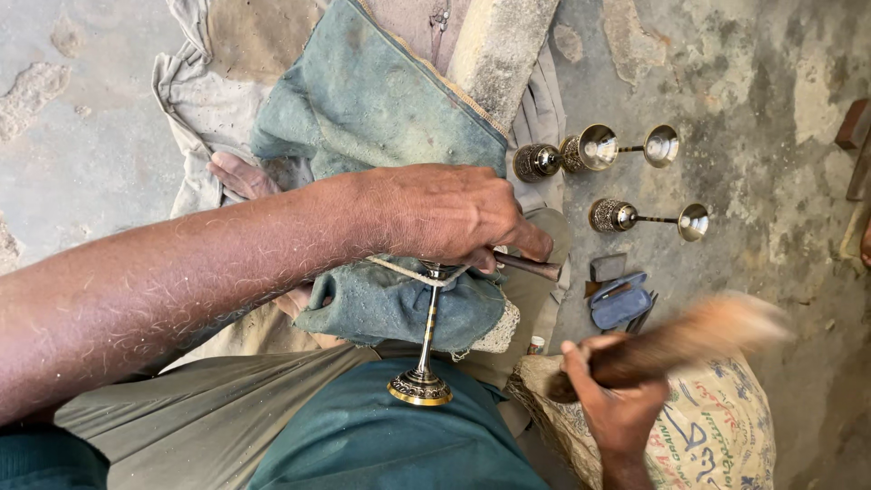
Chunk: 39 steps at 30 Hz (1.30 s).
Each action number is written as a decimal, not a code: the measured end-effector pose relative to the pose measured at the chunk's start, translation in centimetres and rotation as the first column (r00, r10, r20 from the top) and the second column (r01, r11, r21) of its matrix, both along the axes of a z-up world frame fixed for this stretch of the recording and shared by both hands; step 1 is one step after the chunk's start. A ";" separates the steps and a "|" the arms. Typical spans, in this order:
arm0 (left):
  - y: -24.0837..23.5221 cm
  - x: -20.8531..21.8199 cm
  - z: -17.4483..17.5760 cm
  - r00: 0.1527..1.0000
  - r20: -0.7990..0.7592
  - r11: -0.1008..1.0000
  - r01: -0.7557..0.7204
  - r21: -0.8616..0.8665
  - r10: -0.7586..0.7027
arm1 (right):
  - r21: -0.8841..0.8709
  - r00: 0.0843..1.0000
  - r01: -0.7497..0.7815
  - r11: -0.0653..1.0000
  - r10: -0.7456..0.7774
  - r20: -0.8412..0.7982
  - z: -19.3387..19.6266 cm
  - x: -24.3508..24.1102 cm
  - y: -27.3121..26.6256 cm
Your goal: The person sits on the floor and uses a metal punch and a wooden mallet to engrave a decorative pattern onto the bowl of a metal goblet. The goblet is held steady on a cloth pad on the lap. The person repeatedly strikes the punch to create a textured design on the metal surface.
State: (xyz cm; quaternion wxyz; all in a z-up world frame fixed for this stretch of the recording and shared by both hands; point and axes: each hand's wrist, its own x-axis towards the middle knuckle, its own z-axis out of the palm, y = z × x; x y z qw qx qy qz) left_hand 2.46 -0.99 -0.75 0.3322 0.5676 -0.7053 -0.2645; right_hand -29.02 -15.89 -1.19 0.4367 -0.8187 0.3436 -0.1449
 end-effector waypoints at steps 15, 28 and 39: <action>0.4 0.1 0.2 1.000 0.004 1.000 -0.013 -0.004 0.013 | -0.153 0.958 -0.192 0.969 0.151 -0.244 0.4 -0.7 -2.5; 0.5 0.4 -0.8 1.000 -0.010 0.999 -0.018 -0.030 0.018 | -0.159 0.982 -0.171 0.972 0.156 -0.104 2.7 2.0 -1.9; 0.6 0.8 -1.1 0.998 -0.055 0.994 0.001 -0.107 -0.007 | -0.168 0.991 -0.133 0.977 0.129 -0.034 3.6 1.8 -2.3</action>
